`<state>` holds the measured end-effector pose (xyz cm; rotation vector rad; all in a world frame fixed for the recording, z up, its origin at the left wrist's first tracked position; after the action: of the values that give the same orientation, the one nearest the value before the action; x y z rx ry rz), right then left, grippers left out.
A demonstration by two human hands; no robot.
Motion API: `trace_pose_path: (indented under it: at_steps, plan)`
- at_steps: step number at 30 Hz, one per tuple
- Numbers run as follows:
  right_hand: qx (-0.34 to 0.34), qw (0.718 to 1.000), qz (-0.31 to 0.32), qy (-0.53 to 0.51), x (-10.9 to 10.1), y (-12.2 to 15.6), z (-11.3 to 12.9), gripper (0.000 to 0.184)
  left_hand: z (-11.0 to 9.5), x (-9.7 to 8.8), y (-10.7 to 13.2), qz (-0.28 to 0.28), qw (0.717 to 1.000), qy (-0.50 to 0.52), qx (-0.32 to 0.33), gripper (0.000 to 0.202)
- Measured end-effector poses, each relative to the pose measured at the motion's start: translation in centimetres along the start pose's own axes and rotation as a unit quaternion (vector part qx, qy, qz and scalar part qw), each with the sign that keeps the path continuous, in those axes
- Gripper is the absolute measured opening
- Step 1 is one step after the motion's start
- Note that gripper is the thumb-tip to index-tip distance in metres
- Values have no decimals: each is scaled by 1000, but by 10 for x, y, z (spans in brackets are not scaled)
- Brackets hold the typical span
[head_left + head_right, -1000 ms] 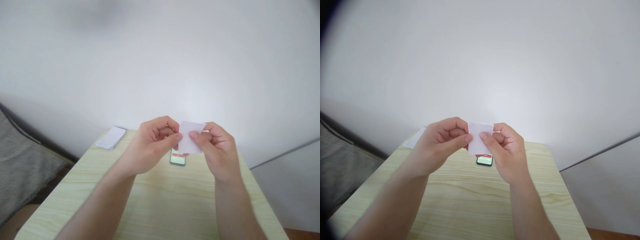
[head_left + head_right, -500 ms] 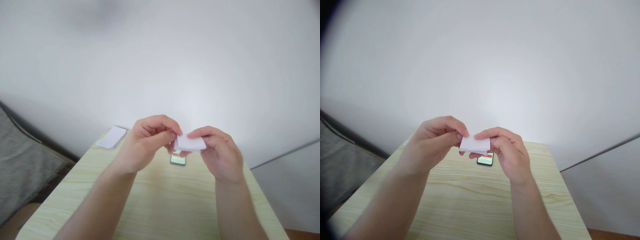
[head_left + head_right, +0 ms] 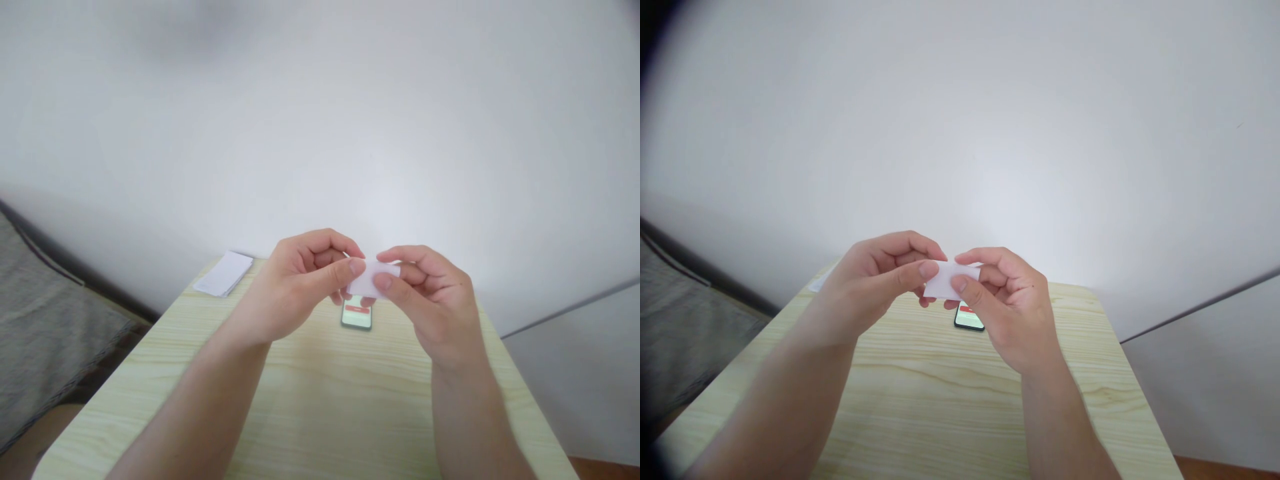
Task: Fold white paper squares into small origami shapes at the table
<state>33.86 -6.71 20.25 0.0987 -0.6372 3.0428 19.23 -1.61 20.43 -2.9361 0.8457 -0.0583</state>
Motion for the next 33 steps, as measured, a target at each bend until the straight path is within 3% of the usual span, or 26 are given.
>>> trace_pose_path:
  at_steps: [4, 12, 17, 22, 33]
  plan:
    - [11, 1000, 2, -2, -2, 1, -4, 31, -2, -1, 1, -15, 999, -42, -2, 19]
    - [7, 1000, 12, 27, -3, 0, -7, 34, -7, -2, 1, -47, 997, -65, 9, 17]
    - [-21, 997, -19, 66, -7, 0, -10, 28, -9, -5, 1, -63, 994, -90, 23, 16]
    - [1, 997, -12, 75, -9, -1, -13, 18, -11, -6, 3, -80, 988, -130, 40, 16]
    - [-39, 992, -12, 119, -8, -4, -7, 16, -7, 1, 6, -66, 988, -142, 2, 20]
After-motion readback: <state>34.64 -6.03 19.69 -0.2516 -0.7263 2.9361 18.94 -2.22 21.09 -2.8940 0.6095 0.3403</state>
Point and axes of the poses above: each hand's wrist, its own y-axis away from the middle knuckle, its own x-axis out of the palm, z = x × y, the point moved 8 cm from there along -y, towards the middle knuckle, and after that the axes turned 8 degrees about -x, right-handed, at the moved point
